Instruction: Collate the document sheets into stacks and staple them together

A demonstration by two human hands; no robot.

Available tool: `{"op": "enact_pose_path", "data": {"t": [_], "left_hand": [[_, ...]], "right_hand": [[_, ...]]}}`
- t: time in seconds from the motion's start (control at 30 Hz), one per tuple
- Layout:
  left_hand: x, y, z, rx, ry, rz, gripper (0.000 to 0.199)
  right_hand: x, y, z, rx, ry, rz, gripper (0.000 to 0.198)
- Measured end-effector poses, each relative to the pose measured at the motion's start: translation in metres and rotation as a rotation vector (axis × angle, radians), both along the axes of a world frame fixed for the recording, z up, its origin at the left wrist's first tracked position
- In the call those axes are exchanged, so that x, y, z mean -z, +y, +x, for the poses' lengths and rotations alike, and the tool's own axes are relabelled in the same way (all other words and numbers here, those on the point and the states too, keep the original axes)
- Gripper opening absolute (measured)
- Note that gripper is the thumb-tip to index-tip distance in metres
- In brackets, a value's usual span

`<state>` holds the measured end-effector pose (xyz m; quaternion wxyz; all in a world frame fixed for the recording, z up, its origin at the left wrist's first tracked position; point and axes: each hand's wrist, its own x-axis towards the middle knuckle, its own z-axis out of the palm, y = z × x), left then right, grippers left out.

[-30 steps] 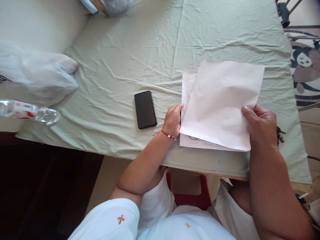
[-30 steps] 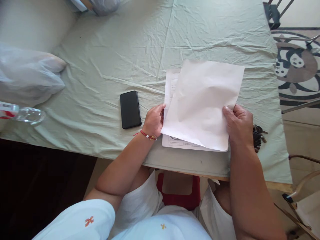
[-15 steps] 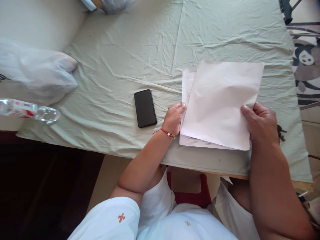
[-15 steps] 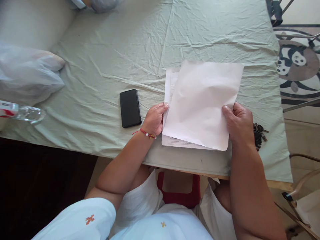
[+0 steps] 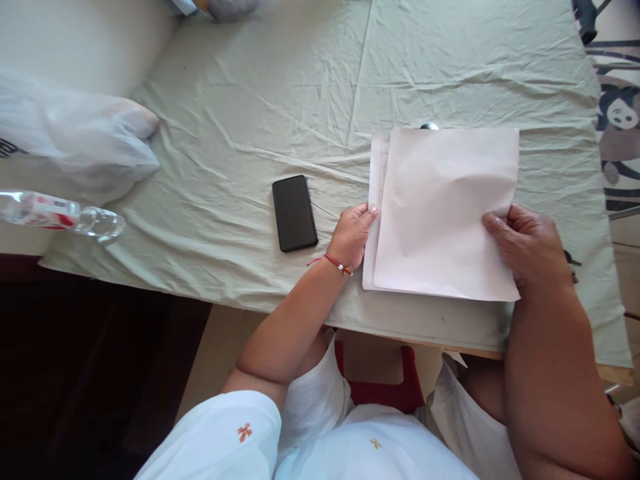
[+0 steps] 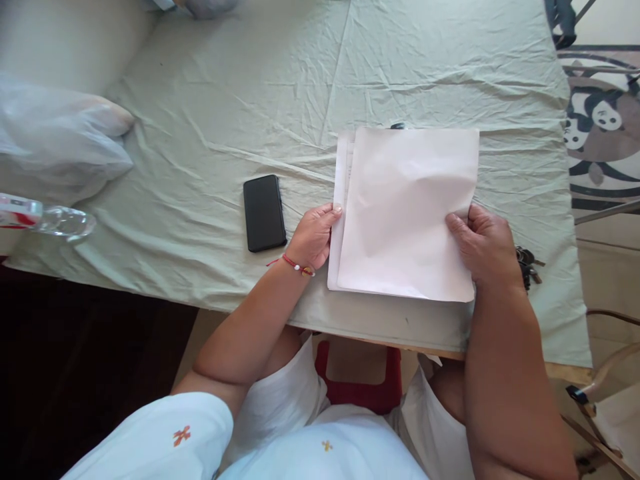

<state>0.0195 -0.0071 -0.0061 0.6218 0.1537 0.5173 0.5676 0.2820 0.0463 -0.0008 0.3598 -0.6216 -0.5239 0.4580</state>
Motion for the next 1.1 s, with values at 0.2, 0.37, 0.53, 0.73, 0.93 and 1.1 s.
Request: {"op": "enact_pose_path", "data": {"t": [0.2,0.37,0.53,0.73,0.93,1.1], "left_hand": [[-0.004,0.000,0.001,0.000,-0.002,-0.009,0.023],[-0.003,0.000,0.001,-0.013,0.002,0.004,0.026],[-0.004,0.001,0.001,-0.019,-0.003,0.001,0.026],[-0.003,0.001,0.002,-0.016,-0.011,-0.009,0.027],[-0.001,0.002,0.001,-0.018,-0.013,0.015,0.025],[-0.001,0.002,0.002,-0.014,-0.024,0.029,0.027]], "right_hand": [[-0.008,-0.002,-0.003,-0.013,0.003,-0.026,0.023],[-0.005,0.000,0.001,-0.026,-0.017,-0.024,0.023],[-0.002,0.001,0.002,-0.030,-0.052,0.002,0.024],[-0.005,-0.001,-0.003,-0.007,-0.004,-0.002,0.022],[0.000,-0.002,0.000,-0.024,-0.024,0.018,0.024],[0.005,-0.001,0.003,-0.032,-0.082,0.028,0.025]]}}
